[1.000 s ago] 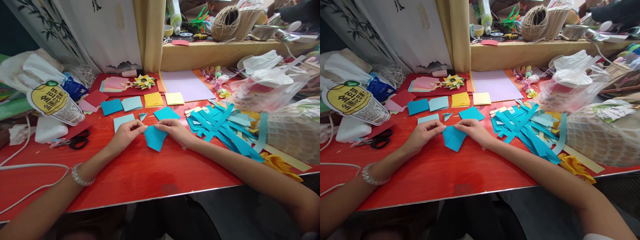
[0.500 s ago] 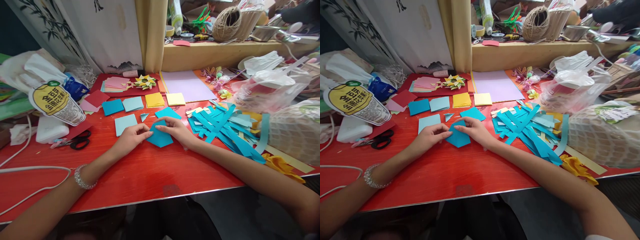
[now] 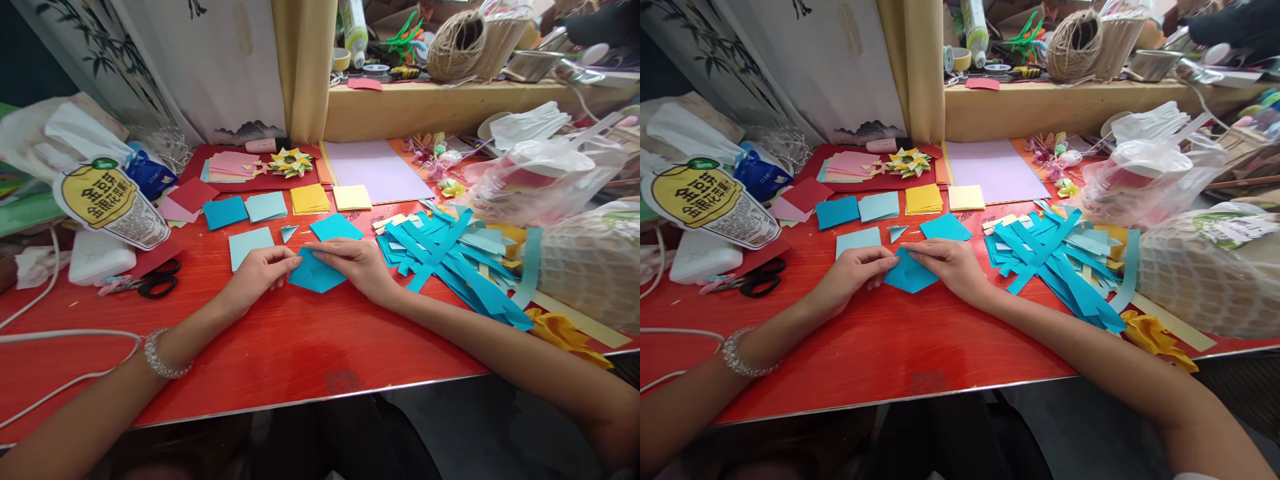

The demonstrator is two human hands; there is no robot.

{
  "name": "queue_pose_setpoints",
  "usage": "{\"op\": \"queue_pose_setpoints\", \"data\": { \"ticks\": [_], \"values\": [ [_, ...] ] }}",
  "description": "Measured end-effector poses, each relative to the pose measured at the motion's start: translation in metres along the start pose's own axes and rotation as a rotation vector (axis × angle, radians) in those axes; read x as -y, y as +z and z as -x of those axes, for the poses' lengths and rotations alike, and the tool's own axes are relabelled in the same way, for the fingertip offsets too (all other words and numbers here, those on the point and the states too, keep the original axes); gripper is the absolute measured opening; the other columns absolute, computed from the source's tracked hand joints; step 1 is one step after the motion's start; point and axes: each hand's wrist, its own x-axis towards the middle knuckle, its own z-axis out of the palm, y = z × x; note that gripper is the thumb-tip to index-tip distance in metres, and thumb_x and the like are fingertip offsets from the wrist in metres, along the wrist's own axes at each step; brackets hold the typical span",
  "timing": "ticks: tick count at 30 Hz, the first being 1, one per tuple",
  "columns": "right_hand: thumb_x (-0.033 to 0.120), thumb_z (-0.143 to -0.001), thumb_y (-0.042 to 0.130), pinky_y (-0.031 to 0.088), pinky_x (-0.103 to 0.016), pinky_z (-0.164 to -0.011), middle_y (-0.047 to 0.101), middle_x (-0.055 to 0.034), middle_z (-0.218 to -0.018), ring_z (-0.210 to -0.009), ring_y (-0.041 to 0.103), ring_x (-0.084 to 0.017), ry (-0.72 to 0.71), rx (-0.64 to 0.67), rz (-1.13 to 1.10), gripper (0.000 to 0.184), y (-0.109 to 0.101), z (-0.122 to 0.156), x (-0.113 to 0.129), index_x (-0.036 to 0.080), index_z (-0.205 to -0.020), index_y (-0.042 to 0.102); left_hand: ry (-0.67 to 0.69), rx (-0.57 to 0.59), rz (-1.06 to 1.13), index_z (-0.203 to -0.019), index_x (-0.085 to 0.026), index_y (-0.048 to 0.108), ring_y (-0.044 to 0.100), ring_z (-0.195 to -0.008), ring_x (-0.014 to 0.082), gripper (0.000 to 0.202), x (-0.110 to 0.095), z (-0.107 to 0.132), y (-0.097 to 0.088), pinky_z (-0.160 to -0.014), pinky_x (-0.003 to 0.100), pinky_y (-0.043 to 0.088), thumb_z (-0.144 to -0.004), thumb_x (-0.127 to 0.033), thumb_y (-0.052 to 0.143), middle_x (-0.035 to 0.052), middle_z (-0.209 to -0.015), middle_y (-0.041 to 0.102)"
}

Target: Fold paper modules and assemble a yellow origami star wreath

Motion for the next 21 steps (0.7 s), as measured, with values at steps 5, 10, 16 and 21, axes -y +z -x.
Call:
{"op": "queue_pose_setpoints", "data": {
  "ticks": [5, 10, 16, 21],
  "values": [
    [0.037, -0.081, 0.056, 0.048, -0.028, -0.074, 0.070, -0.0015, -0.096, -0.088, 0.062, -0.016, 0.086, 0.004, -0.103, 0.023, 0.000, -0.001, 0.002, 0.023, -0.091, 0.071, -0.007, -0.001, 0.019, -0.068, -0.016, 0.058, 0.036, -0.047, 0.0058, 0.026, 0.000, 0.000, -0.001, -0.046, 0.020, 0.028, -0.079, -0.040, 0.057, -0.0050, -0.050, 0.043],
    [0.035, -0.074, 0.064, 0.046, -0.026, -0.070, 0.070, -0.0024, -0.089, -0.081, 0.061, -0.014, 0.212, 0.032, -0.253, 0.021, 0.001, -0.005, -0.001, 0.019, -0.086, 0.070, 0.000, 0.006, 0.016, -0.068, -0.016, 0.058, 0.037, -0.049, 0.0059, 0.024, -0.001, 0.000, 0.000, -0.046, 0.020, 0.028, -0.079, -0.038, 0.058, -0.0048, -0.052, 0.043],
    [0.031, -0.070, 0.067, 0.044, -0.024, -0.065, 0.065, -0.0010, -0.074, -0.067, 0.056, -0.009, 0.317, 0.078, -0.376, 0.017, 0.000, -0.010, -0.001, 0.014, -0.074, 0.066, 0.014, 0.023, -0.036, -0.066, -0.016, 0.058, 0.035, -0.049, 0.0062, 0.025, -0.001, 0.001, 0.000, -0.046, 0.020, 0.027, -0.078, -0.038, 0.057, -0.0048, -0.053, 0.042],
    [0.027, -0.070, 0.068, 0.043, -0.022, -0.062, 0.062, 0.0004, -0.071, -0.063, 0.053, -0.007, 0.347, 0.108, -0.472, 0.015, 0.000, -0.010, -0.001, 0.014, -0.068, 0.061, 0.050, 0.011, -0.089, -0.067, -0.016, 0.059, 0.034, -0.049, 0.0071, 0.026, -0.002, 0.002, 0.000, -0.045, 0.021, 0.026, -0.078, -0.039, 0.056, -0.0040, -0.054, 0.042]
  ]
}}
